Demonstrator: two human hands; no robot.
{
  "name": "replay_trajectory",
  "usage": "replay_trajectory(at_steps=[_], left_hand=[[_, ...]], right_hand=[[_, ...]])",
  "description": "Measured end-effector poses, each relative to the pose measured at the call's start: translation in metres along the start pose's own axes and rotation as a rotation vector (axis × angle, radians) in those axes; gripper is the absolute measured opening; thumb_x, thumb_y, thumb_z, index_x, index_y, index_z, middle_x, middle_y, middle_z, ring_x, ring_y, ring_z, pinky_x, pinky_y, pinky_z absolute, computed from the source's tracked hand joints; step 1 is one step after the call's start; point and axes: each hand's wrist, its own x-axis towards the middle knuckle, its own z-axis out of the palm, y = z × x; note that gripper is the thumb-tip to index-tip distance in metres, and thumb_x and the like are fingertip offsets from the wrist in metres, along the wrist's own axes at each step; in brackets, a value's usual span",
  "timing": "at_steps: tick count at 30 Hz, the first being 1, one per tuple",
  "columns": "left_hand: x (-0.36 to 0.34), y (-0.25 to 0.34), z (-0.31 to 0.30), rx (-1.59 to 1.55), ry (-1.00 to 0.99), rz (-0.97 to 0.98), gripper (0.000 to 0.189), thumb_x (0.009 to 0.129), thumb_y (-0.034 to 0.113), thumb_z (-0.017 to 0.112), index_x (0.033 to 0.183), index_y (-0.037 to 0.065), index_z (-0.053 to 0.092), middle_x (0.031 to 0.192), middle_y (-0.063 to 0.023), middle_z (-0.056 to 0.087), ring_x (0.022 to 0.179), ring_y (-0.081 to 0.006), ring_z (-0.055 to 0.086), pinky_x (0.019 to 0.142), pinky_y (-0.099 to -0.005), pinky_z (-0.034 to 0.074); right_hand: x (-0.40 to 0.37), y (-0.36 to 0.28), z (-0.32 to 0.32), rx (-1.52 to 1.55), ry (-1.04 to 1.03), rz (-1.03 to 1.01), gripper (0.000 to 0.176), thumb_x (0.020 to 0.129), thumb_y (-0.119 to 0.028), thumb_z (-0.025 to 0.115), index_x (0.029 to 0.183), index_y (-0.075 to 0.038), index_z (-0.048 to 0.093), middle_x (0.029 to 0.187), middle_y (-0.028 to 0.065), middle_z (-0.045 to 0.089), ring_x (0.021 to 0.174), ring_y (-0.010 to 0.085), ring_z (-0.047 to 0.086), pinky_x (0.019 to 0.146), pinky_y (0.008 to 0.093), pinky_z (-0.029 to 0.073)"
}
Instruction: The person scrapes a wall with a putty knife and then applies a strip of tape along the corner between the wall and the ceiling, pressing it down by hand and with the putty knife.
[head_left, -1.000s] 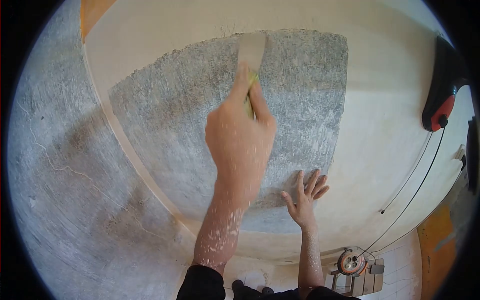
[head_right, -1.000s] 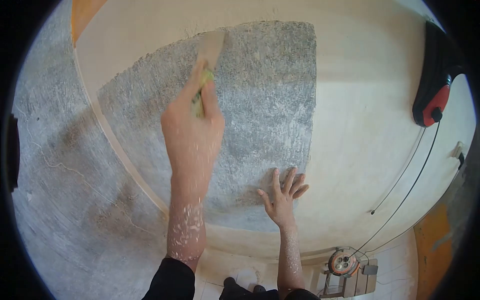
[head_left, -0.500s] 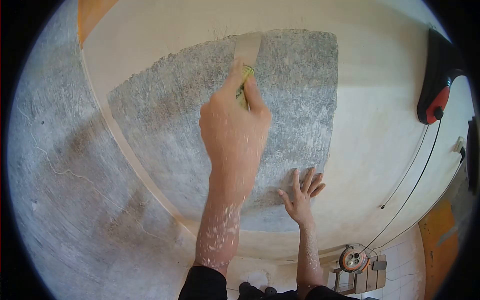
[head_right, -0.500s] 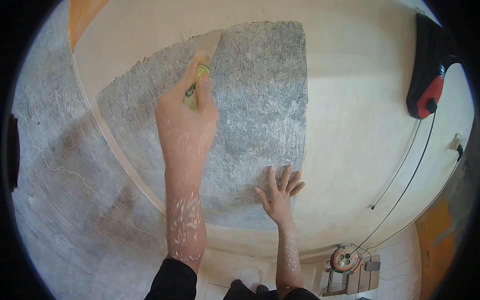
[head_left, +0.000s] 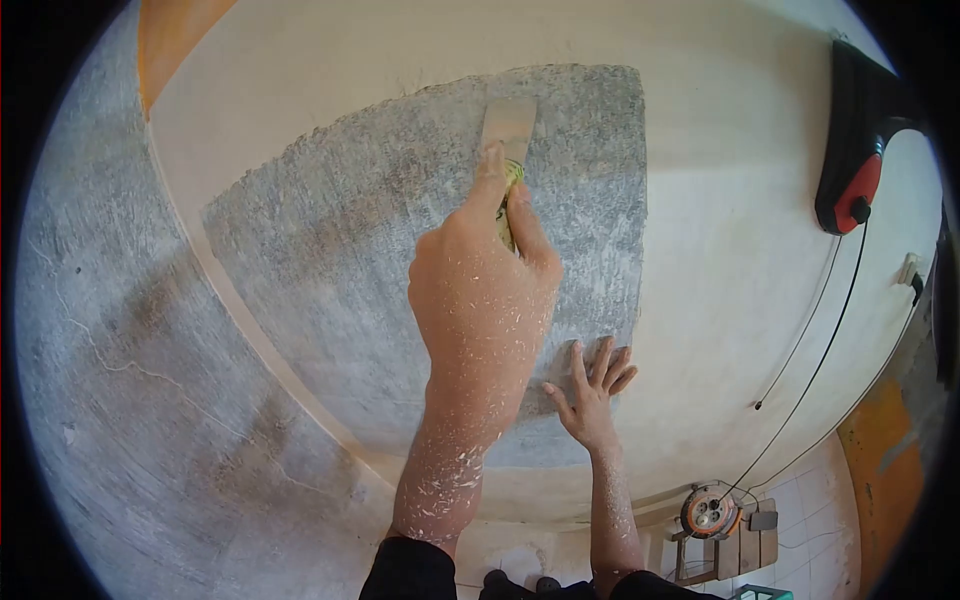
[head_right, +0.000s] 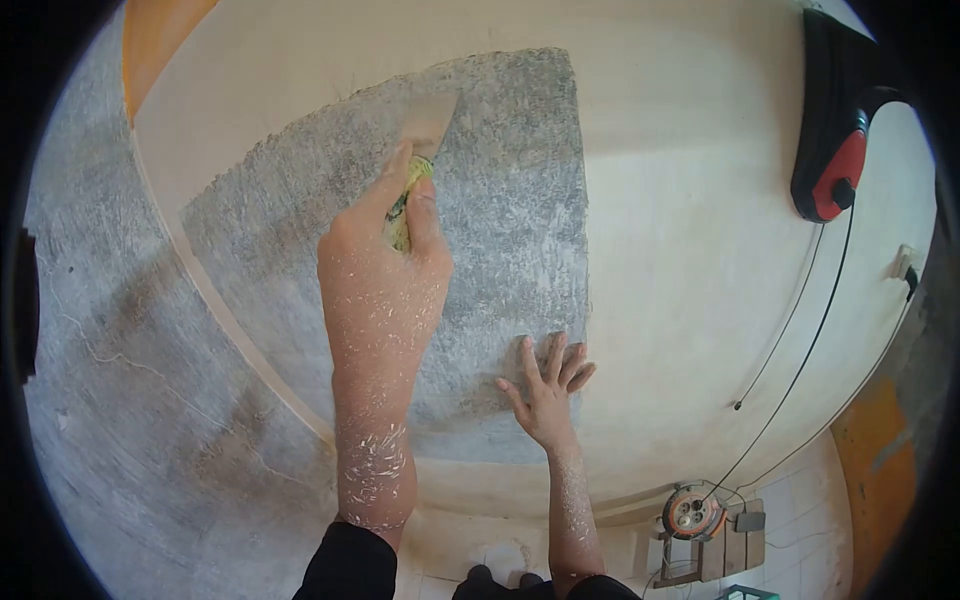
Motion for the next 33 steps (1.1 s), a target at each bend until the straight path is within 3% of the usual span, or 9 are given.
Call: replay_trajectory(at_steps=[9,12,15,18,21,23,28,30,33], left_hand=[[0.012,0.023,0.01,0.069,-0.008,-0.066,0.033,0.088,0.009,0.052,0.118,-0.003,0.057,0.054,-0.0119,0.06,0.047,-0.0165,0.063,0.038,-0.0272,0.046],[0.012,0.03,0.004,-0.014,-0.102,-0.201,0.034,0.089,0.011,0.052,0.12,-0.001,0.058,0.074,-0.018,0.065,0.065,-0.021,0.066,0.059,-0.031,0.051],[0.004,0.031,0.006,0.009,-0.139,-0.262,0.033,0.089,0.01,0.052,0.119,-0.001,0.058,0.074,-0.018,0.065,0.066,-0.0216,0.067,0.059,-0.0311,0.051],[0.01,0.021,0.015,0.02,0.066,-0.035,0.033,0.089,0.011,0.052,0.118,-0.001,0.058,0.054,-0.0112,0.06,0.048,-0.0183,0.064,0.038,-0.0281,0.046],[0.003,0.015,0.003,-0.062,-0.09,-0.193,0.032,0.09,0.012,0.053,0.119,0.001,0.059,0.075,-0.0173,0.066,0.067,-0.0193,0.067,0.058,-0.0295,0.051],[0.009,0.013,0.006,-0.095,-0.104,-0.212,0.032,0.09,0.013,0.053,0.12,0.002,0.058,0.078,-0.0176,0.067,0.069,-0.0178,0.067,0.058,-0.029,0.05],[-0.011,-0.037,-0.001,-0.103,0.087,-0.147,0.032,0.09,0.015,0.054,0.119,0.003,0.059,0.064,-0.0109,0.065,0.052,-0.0144,0.063,0.045,-0.0269,0.047],[-0.017,-0.06,-0.021,-0.105,0.068,-0.352,0.033,0.091,0.016,0.054,0.12,0.003,0.058,0.069,-0.0118,0.066,0.056,-0.0139,0.063,0.048,-0.0283,0.048],[0.001,-0.081,-0.03,0.014,0.17,-0.232,0.033,0.091,0.017,0.054,0.12,0.002,0.058,0.073,-0.0137,0.067,0.062,-0.014,0.064,0.055,-0.0295,0.049]], right_hand=[[0.0,0.0,0.0,0.011,0.009,0.009,0.065,0.088,-0.044,0.055,0.143,-0.02,0.03,0.152,0.0202,-0.001,0.135,0.0441,-0.02,0.101,0.0623,-0.016],[0.0,-0.001,-0.003,0.044,-0.011,0.022,0.065,0.088,-0.043,0.056,0.143,-0.02,0.031,0.152,0.0203,-0.001,0.135,0.0444,-0.02,0.101,0.0623,-0.016],[-0.002,0.001,-0.002,0.018,-0.011,-0.001,0.065,0.088,-0.043,0.056,0.143,-0.02,0.031,0.152,0.0206,-0.001,0.135,0.0439,-0.02,0.101,0.0621,-0.016],[-0.005,0.001,-0.002,0.023,-0.032,0.014,0.065,0.088,-0.042,0.056,0.143,-0.02,0.03,0.152,0.0205,-0.002,0.135,0.0426,-0.021,0.102,0.0612,-0.016],[-0.007,0.002,-0.003,0.018,-0.036,0.005,0.065,0.089,-0.042,0.056,0.144,-0.019,0.03,0.152,0.0207,-0.002,0.135,0.0425,-0.021,0.102,0.0606,-0.016],[-0.005,0.004,-0.001,0.011,-0.028,0.005,0.065,0.089,-0.042,0.055,0.144,-0.018,0.029,0.152,0.0208,-0.003,0.135,0.0424,-0.021,0.102,0.0603,-0.016],[-0.008,0.007,-0.001,0.014,-0.06,-0.011,0.066,0.09,-0.043,0.054,0.144,-0.017,0.028,0.151,0.0219,-0.005,0.135,0.0432,-0.022,0.101,0.0604,-0.017],[-0.008,0.007,-0.001,0.024,-0.063,-0.017,0.067,0.09,-0.043,0.054,0.145,-0.016,0.027,0.151,0.0224,-0.006,0.134,0.0436,-0.023,0.101,0.0604,-0.018],[-0.009,0.01,0.005,-0.022,-0.031,-0.033,0.068,0.089,-0.046,0.053,0.145,-0.016,0.026,0.151,0.0234,-0.008,0.134,0.0445,-0.022,0.101,0.0607,-0.018]])
